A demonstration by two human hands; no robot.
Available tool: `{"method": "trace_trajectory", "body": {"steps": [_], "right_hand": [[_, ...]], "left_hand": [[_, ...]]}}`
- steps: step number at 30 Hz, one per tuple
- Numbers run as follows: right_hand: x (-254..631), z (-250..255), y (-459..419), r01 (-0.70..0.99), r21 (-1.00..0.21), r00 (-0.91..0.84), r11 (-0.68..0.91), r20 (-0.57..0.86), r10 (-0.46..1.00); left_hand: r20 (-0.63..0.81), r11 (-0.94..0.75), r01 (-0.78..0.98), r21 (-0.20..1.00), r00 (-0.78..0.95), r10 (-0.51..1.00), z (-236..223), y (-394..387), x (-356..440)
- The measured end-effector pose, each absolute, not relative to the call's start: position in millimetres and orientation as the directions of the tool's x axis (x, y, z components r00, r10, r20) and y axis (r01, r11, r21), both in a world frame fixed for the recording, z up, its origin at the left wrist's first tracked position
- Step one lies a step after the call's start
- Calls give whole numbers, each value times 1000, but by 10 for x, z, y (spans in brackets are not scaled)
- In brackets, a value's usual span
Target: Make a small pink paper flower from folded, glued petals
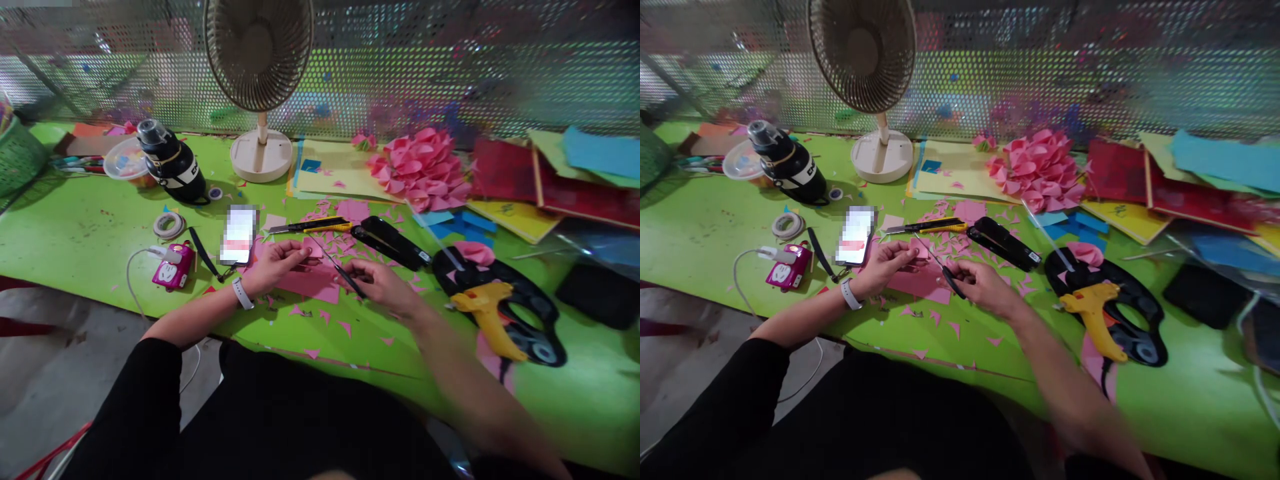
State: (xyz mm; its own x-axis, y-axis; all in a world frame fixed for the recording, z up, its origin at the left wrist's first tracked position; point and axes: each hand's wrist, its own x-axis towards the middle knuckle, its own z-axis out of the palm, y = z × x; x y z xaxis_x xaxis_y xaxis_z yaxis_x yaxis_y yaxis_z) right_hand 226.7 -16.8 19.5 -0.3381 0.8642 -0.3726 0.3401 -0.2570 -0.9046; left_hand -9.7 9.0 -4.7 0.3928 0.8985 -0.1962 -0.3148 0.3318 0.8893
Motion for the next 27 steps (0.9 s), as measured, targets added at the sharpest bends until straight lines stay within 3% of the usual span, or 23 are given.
{"method": "trace_trajectory", "body": {"steps": [27], "right_hand": [[2214,210,-190,332,-918,-360,-217,-336,871]], "left_hand": [[-238,367,-371,853,349,906,-129,89,-78]]}}
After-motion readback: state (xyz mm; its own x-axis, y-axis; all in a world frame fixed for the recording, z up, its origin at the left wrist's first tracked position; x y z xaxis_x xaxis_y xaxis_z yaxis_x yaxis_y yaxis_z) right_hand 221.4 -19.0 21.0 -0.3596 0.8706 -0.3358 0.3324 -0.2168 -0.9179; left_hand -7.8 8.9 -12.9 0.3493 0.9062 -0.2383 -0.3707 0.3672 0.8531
